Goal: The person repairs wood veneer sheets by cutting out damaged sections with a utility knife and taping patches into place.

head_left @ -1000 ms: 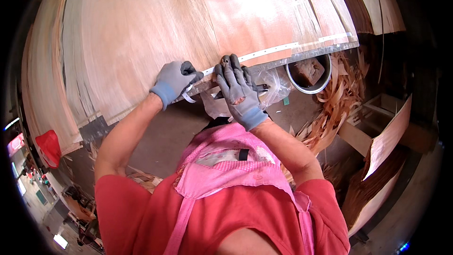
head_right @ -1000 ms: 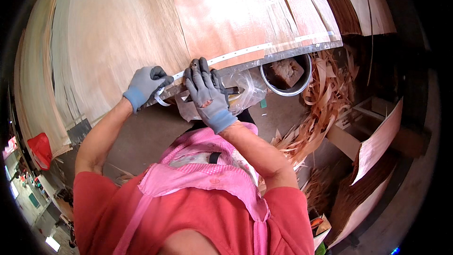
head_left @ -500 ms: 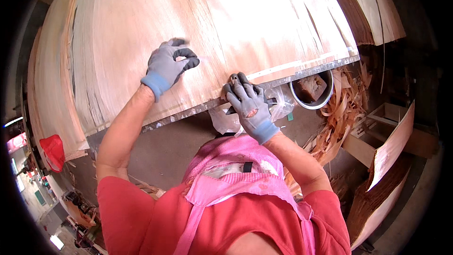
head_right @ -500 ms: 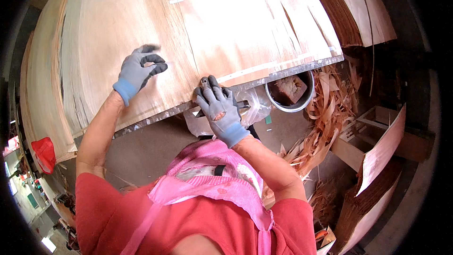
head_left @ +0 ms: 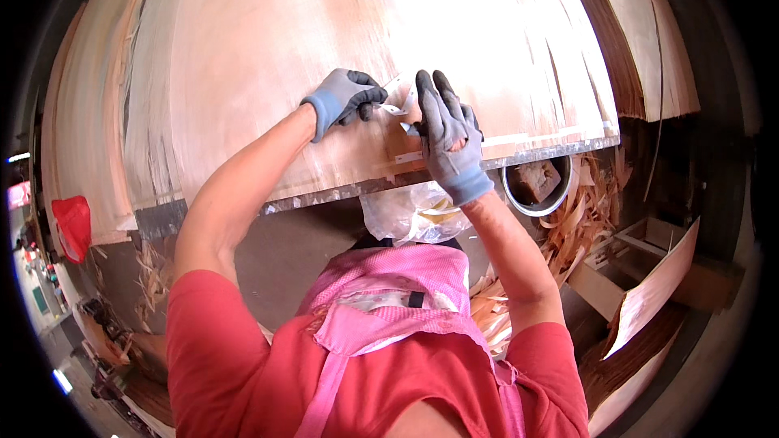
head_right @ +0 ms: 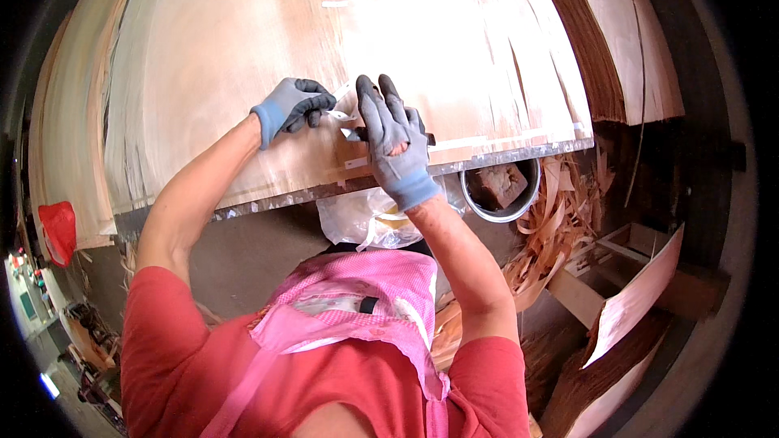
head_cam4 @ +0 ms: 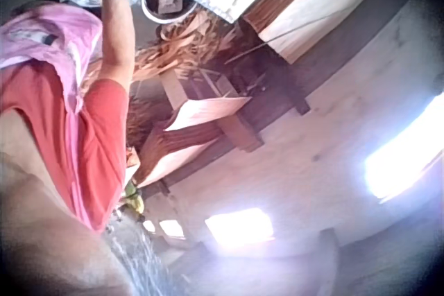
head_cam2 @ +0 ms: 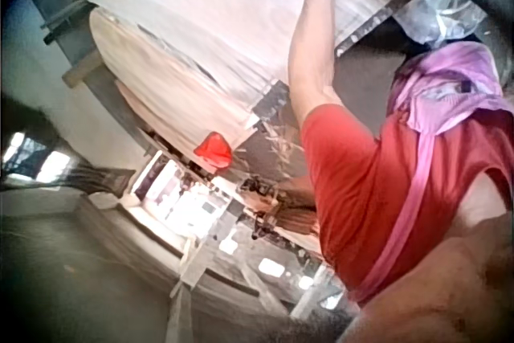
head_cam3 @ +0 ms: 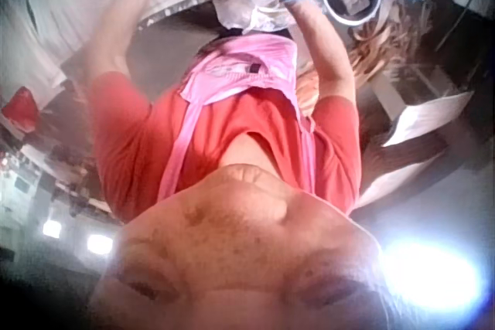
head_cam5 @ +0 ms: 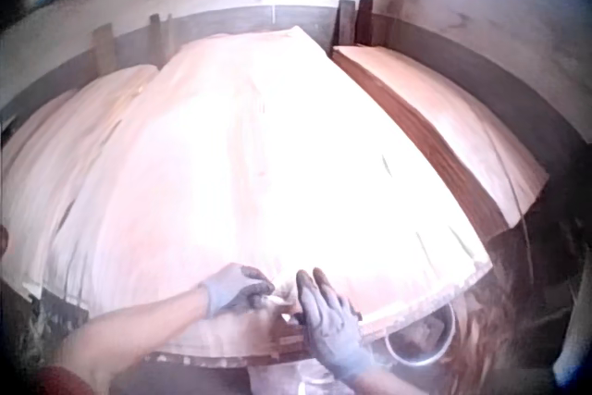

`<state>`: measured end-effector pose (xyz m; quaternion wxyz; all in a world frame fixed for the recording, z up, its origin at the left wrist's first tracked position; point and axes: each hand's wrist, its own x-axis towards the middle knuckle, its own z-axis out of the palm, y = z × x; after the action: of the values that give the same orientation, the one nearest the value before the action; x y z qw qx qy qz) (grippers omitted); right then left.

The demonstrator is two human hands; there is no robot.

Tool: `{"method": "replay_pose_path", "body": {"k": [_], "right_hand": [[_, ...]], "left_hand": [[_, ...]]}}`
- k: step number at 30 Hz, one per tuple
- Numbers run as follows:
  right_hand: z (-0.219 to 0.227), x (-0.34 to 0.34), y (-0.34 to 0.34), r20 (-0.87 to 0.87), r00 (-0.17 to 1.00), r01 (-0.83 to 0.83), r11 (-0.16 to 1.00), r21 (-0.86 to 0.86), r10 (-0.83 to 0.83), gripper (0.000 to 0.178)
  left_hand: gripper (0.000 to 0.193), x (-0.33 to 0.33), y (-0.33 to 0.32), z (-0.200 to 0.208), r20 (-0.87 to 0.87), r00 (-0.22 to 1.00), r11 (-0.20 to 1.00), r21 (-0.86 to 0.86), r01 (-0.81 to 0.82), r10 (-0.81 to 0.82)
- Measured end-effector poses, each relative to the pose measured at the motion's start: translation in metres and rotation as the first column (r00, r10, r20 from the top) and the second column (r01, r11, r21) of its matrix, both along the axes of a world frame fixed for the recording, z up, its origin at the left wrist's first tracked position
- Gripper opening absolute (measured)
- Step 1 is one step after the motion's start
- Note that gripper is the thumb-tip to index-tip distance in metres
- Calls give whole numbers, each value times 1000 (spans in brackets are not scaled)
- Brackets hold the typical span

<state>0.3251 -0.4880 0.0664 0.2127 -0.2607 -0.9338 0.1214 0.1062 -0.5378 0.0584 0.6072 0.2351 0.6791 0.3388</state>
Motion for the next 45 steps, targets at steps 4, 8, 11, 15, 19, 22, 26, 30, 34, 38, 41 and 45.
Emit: {"method": "replay_pose_path", "body": {"k": [4, 8, 11, 15, 19, 22, 26, 30, 34, 38, 41, 45], "right_hand": [[-14, -21, 16, 19, 997, -73, 997, 26, 72, 64], [-26, -22, 19, 131, 989, -69, 997, -23, 71, 68], [-25, -21, 19, 108, 990, -77, 990, -117, 89, 69], [-22, -19, 19, 95, 987, -120, 990, -76, 127, 63], [-6, -24, 22, 158, 981, -118, 992, 45, 110, 50], [-14, -24, 27, 359, 914, -227, 972, 68, 188, 44], [-10, -31, 33, 481, 858, -325, 917, 233, 182, 37], [-4, -40, 27, 511, 835, -340, 921, 190, 203, 34], [-7, -29, 35, 372, 882, -354, 927, 123, 288, 35], [-9, -21, 36, 401, 867, -391, 903, 179, 296, 46], [-23, -24, 28, 332, 903, -331, 934, 132, 273, 49], [-25, -23, 29, 387, 881, -352, 924, 149, 273, 49]], "left_hand": [[17, -1, -1, -3, 1, 999, 999, 6, -46, 46], [15, 1, -1, -4, -10, 998, 998, 8, -59, 59], [17, -1, -4, -9, -26, 998, 998, 21, -54, 54], [16, 1, -3, -11, -41, 997, 998, 22, -64, 65], [16, 1, -4, -8, -51, 996, 997, -4, -71, 71], [16, 3, -2, 1, -49, 999, 999, 43, 9, -7], [22, 4, 23, 26, -802, 363, 817, -248, 520, -474], [18, -33, 16, 46, -888, 192, 854, -311, 417, -417], [13, -54, -19, 75, -850, 477, 882, 385, 272, 223], [16, -52, -65, 113, -721, 475, 623, 684, 378, 504], [8, -47, -115, 134, -190, 803, 427, 900, -88, 564], [10, -38, -179, 143, -267, 687, 422, 904, -63, 675]]}}
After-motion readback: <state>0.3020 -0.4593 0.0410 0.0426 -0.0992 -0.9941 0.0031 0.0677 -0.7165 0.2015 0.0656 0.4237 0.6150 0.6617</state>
